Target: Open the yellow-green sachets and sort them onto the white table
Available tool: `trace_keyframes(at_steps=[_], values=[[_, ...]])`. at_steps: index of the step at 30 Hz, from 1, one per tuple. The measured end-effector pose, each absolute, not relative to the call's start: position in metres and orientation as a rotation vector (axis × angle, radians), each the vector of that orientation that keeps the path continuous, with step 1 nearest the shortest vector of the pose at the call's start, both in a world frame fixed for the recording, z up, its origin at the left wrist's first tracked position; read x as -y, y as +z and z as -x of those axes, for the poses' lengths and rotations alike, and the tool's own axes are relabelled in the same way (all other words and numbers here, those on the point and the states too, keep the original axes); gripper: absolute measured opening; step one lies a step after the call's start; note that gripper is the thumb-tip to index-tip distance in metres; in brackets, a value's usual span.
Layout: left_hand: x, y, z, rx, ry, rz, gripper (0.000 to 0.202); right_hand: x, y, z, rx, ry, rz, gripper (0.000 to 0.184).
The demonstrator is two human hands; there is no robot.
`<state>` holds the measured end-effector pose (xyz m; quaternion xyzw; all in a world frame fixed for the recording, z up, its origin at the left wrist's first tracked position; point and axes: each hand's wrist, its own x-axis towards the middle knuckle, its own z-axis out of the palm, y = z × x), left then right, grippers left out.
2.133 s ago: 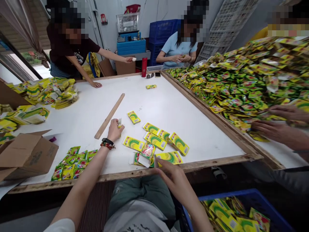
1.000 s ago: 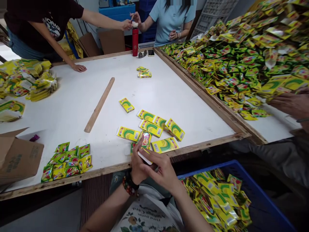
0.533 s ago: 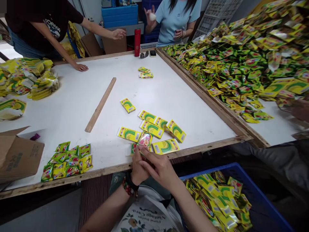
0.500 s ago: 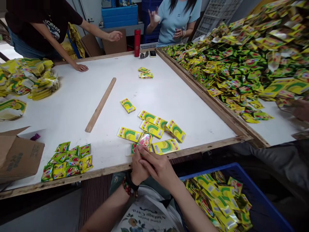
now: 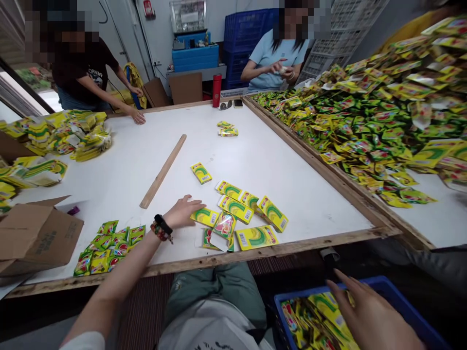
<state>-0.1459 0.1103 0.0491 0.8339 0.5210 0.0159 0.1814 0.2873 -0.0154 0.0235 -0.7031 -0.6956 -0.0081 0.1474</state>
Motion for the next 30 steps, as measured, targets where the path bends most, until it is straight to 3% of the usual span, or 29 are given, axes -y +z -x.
trace_keyframes(at_steps=[6,12,13,16,18,22,26,30], values=[[-0.120,0.064,0.151,-1.558,-0.025,-2.350,0.043,-0.011,0.030,-0.148,2.060,0.296,1.278,0.033],[-0.044,0.107,0.128,-1.616,0.391,-2.140,0.022,-0.028,0.039,-0.060,2.143,0.234,0.934,0.057],[-0.031,0.108,0.119,-1.635,0.548,-2.046,0.026,-0.028,0.039,-0.057,2.119,0.256,0.919,0.058],[-0.004,0.088,0.086,-1.777,1.116,-1.643,0.065,-0.019,0.034,-0.060,1.935,0.475,0.944,0.055],[0.004,0.064,0.063,-1.770,1.296,-1.454,0.080,-0.008,0.027,-0.067,1.771,0.706,0.999,0.049],[0.011,0.017,0.027,-1.783,1.306,-1.301,0.069,0.010,0.008,-0.086,1.373,1.166,1.064,0.038],[0.017,-0.013,0.011,-1.787,1.450,-1.416,0.073,0.010,0.007,-0.097,1.067,1.377,1.068,0.033],[0.022,-0.024,0.011,-1.704,1.559,-1.766,0.046,-0.001,0.027,-0.091,0.947,1.539,1.123,0.030]])
